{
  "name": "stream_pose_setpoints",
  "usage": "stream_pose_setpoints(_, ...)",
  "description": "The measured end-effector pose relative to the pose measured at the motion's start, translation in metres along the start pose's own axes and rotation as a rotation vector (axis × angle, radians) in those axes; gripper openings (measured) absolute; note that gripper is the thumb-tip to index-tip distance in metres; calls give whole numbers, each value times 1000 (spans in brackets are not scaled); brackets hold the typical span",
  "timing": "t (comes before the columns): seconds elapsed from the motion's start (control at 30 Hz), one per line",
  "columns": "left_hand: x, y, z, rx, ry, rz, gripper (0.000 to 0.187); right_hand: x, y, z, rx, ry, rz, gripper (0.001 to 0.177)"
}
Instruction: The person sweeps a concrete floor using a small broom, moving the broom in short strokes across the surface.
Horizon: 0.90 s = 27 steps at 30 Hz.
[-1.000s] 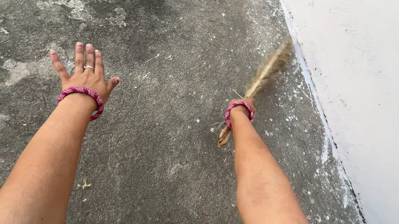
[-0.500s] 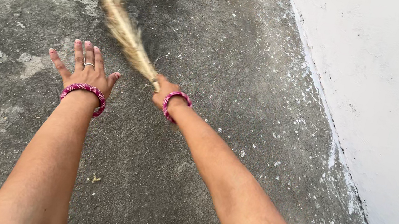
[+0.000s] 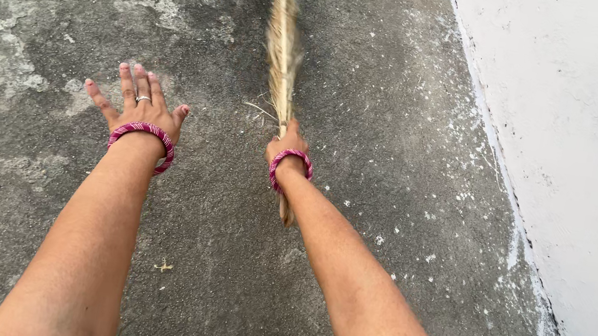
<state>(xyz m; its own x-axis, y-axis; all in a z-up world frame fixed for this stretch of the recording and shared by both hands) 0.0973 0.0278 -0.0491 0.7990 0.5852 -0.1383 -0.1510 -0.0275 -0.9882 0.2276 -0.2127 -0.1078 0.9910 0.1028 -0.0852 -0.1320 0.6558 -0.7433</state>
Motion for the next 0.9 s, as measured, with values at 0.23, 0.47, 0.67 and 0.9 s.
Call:
stream_pose_setpoints(0.23,-7,8,59,92,-61,-47,77,-59,51,31,-34,56,126,65)
stream_pose_setpoints(0.47,-11,22,116,99,-154,-57,76,-121,128,115,-89,-197,421,66)
stream_pose_setpoints(0.67,-19,27,148,122,-212,-64,80,-116,150,173,-8,-408,487,54)
stream_pose_setpoints(0.9,-37,35,168,236,-204,-49,71,-95,110,141,116,-73,273,54)
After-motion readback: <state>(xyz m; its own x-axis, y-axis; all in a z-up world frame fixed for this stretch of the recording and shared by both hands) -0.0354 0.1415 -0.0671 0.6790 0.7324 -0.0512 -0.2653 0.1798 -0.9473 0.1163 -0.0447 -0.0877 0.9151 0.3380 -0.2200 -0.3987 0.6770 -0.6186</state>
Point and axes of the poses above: each hand's wrist, its own x-axis towards the middle knuckle, its own y-axis out of the palm, z = x × y, the point moved 3 cm from there along x, towards the middle knuckle, and after that the axes turned 3 degrees about x, right-handed, at the moved point
